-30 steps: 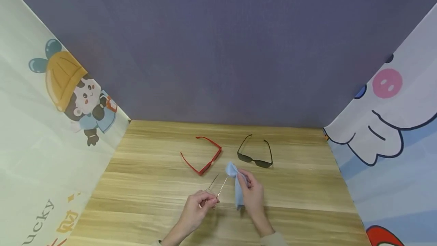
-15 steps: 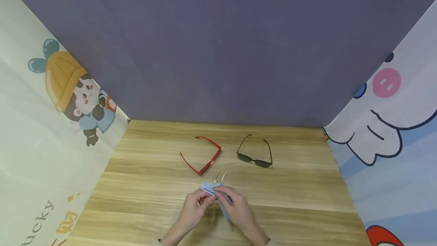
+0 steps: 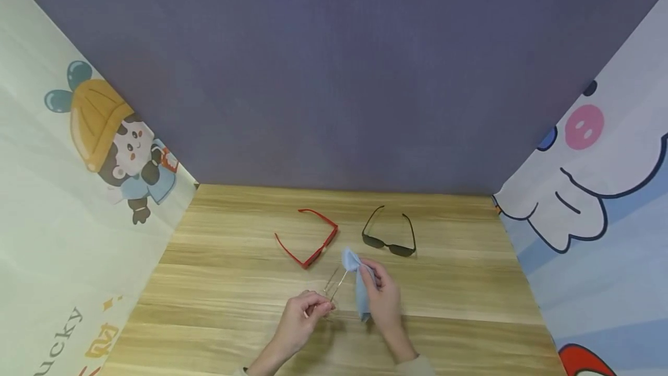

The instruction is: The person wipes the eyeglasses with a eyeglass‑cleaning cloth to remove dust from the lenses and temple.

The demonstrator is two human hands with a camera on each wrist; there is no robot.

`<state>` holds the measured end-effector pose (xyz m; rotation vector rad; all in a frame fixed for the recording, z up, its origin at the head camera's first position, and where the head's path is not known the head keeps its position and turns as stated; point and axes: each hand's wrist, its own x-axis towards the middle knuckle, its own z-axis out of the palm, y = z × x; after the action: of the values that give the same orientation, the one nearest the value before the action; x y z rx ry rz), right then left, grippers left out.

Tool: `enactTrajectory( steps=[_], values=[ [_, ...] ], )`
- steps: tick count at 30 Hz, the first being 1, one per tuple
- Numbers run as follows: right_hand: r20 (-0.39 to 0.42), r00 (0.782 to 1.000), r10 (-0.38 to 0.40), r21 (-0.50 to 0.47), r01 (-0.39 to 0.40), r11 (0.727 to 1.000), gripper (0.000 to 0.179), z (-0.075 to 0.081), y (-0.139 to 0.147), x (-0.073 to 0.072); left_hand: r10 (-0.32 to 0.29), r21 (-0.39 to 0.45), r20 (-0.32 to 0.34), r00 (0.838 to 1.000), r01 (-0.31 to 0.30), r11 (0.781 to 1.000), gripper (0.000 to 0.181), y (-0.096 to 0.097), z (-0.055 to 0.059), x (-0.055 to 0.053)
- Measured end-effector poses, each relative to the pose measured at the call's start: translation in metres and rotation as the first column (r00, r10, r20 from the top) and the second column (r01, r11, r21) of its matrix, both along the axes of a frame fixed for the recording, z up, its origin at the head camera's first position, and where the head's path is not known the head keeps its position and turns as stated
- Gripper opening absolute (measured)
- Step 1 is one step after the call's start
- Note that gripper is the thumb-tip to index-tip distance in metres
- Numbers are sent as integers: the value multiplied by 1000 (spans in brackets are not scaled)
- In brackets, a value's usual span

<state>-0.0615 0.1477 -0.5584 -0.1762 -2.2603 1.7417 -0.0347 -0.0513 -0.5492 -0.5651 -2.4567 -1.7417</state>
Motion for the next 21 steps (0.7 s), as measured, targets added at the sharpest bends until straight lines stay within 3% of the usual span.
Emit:
enactTrajectory(
  steps=[8, 10, 13, 16, 21],
  values=[
    [86, 991, -104, -106, 113, 988, 27, -4, 9, -1, 29, -1, -40, 999, -29, 1000, 6, -2, -3, -1],
    [130, 988, -83, -135, 101, 986, 30, -4, 9, 1, 39, 1, -43, 998, -39, 999, 6, -2, -4, -2],
    [224, 974, 24, -241, 31, 970, 34, -4, 3, 3, 53, 1, -53, 997, -53, 999, 5, -2, -4, -4],
    [311, 936, 167, -401, -30, 916, 36, -3, -7, 7, 60, 8, -53, 997, -59, 998, 7, 0, -5, -5],
    [343, 869, 356, -597, -91, 797, 24, -2, -20, 13, 68, 10, -44, 997, -67, 998, 9, 3, -7, -6]
  ],
)
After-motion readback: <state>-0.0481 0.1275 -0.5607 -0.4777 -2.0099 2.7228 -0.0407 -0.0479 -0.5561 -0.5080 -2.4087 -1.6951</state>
